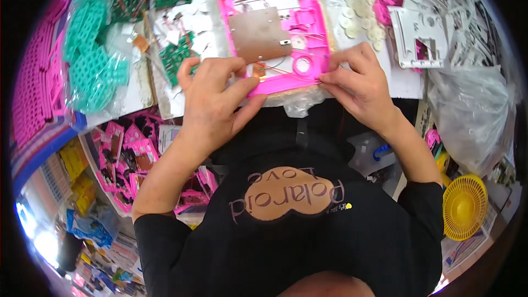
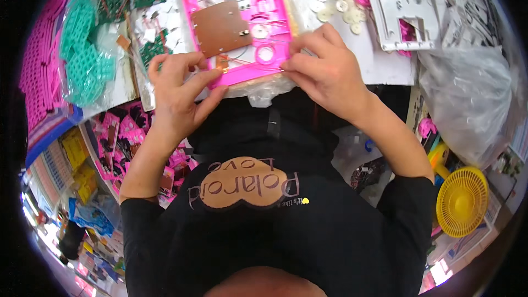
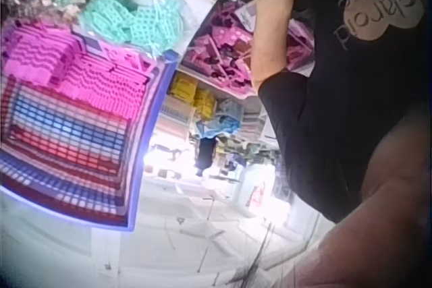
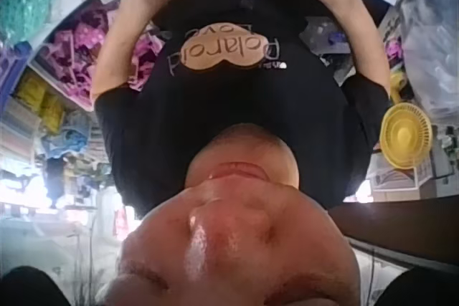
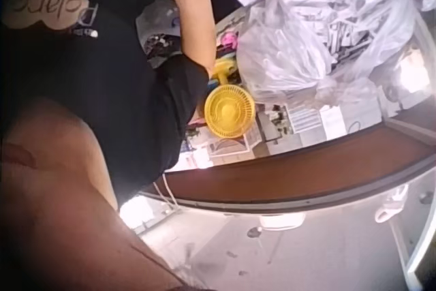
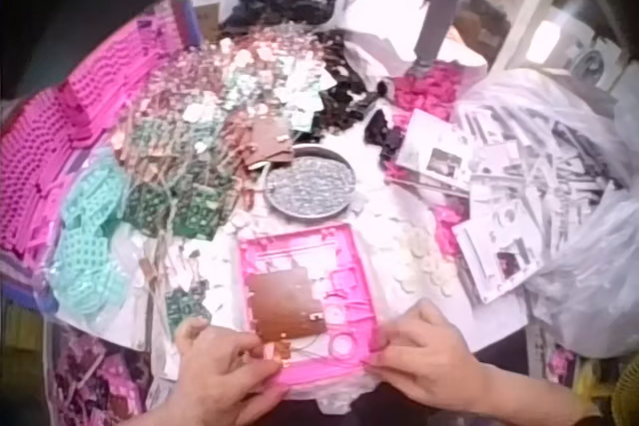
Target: Assembling internal components and screwing together the casing of a pink toy device using an electric screwdriver.
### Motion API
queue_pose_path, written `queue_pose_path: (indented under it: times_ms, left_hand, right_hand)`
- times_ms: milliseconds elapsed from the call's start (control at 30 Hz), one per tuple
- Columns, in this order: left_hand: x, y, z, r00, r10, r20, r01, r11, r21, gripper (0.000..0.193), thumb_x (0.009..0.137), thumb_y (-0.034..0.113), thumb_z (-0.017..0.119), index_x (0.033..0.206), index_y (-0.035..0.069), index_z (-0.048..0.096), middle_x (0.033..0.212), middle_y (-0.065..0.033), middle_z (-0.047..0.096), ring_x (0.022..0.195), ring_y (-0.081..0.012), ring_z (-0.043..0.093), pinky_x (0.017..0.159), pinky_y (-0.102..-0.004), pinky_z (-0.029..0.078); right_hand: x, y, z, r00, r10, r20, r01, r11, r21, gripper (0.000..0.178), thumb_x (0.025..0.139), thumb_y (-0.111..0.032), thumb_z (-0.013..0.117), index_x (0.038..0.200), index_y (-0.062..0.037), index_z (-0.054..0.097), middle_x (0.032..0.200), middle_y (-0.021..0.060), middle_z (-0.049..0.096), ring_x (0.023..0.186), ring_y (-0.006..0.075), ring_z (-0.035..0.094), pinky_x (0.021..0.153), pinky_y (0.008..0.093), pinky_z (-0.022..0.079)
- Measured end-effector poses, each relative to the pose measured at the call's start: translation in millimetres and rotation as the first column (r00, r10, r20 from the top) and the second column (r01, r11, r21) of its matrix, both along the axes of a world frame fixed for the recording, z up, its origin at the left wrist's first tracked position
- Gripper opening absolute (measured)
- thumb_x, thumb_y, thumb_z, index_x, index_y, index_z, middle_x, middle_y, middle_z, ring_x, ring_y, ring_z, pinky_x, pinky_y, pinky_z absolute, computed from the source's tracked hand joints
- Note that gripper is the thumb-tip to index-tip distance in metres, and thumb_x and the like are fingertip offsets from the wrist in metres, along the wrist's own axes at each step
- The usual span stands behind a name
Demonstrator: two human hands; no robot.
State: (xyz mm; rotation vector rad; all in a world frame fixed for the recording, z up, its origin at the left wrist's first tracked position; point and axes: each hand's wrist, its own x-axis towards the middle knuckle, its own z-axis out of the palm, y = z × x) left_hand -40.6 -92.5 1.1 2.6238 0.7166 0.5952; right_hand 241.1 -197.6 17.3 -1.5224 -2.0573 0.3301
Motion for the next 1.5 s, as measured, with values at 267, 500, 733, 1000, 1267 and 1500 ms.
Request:
queue_pose_path:
  times_ms: [267,500,733,1000,1267,1500]
  left_hand:
    - [51,-22,11,0.979,-0.204,-0.021,0.204,0.979,-0.007,0.049,0.078,0.024,0.081,0.125,0.017,0.069,0.114,-0.0002,0.064,0.105,-0.0233,0.057,0.103,-0.0499,0.03]
    - [58,-25,2,0.97,-0.228,-0.087,0.234,0.97,0.063,0.055,0.078,0.028,0.081,0.129,0.014,0.068,0.117,0.0006,0.062,0.102,-0.0202,0.058,0.105,-0.0525,0.03]
    - [63,-32,3,0.961,-0.231,-0.155,0.26,0.943,0.208,0.05,0.076,0.028,0.079,0.121,0.009,0.068,0.115,-0.0001,0.062,0.101,-0.0173,0.058,0.106,-0.0535,0.031]
    - [64,-18,9,0.956,-0.272,-0.109,0.28,0.958,0.066,0.053,0.073,0.027,0.081,0.12,0.01,0.065,0.113,-0.0027,0.06,0.105,-0.0233,0.056,0.105,-0.0512,0.033]
    - [39,66,2,0.913,0.279,0.299,-0.226,0.953,-0.2,0.008,0.08,0.01,0.075,0.082,0.006,0.068,0.08,-0.0075,0.069,0.074,-0.0274,0.066,0.073,-0.0383,0.046]
    - [57,115,-9,0.932,0.338,0.13,-0.322,0.937,-0.134,0.022,0.084,0.024,0.076,0.096,0.005,0.077,0.107,-0.0125,0.07,0.105,-0.0296,0.066,0.094,-0.0419,0.047]
  right_hand:
    - [15,-11,-6,0.916,-0.211,-0.342,0.129,0.96,-0.247,0.017,0.083,-0.008,0.077,0.1,-0.0066,0.077,0.081,0.005,0.066,0.075,0.0224,0.059,0.069,0.0333,0.047]
    - [4,0,4,0.856,-0.312,-0.413,0.084,0.871,-0.484,0.012,0.087,-0.01,0.073,0.094,-0.0007,0.072,0.07,0.012,0.064,0.061,0.0267,0.06,0.06,0.0357,0.047]
    - [3,16,20,0.98,-0.147,-0.137,0.061,0.865,-0.497,0.011,0.087,-0.014,0.068,0.086,-0.0033,0.066,0.075,0.0168,0.068,0.072,0.039,0.066,0.065,0.0449,0.052]
    - [-25,97,34,0.987,-0.159,0.025,0.16,0.97,-0.182,0.019,0.087,-0.022,0.067,0.085,-0.0036,0.07,0.076,0.0162,0.07,0.071,0.038,0.069,0.065,0.0465,0.054]
    - [-38,138,-13,0.958,-0.285,-0.008,0.285,0.958,-0.041,0.027,0.088,-0.03,0.067,0.084,-0.0028,0.067,0.073,0.0161,0.069,0.07,0.0379,0.068,0.064,0.0451,0.053]
    - [-32,116,-7,0.988,0.146,0.041,-0.15,0.982,0.114,0.013,0.081,-0.013,0.073,0.093,-0.0105,0.073,0.088,0.0061,0.064,0.09,0.027,0.064,0.073,0.0384,0.055]
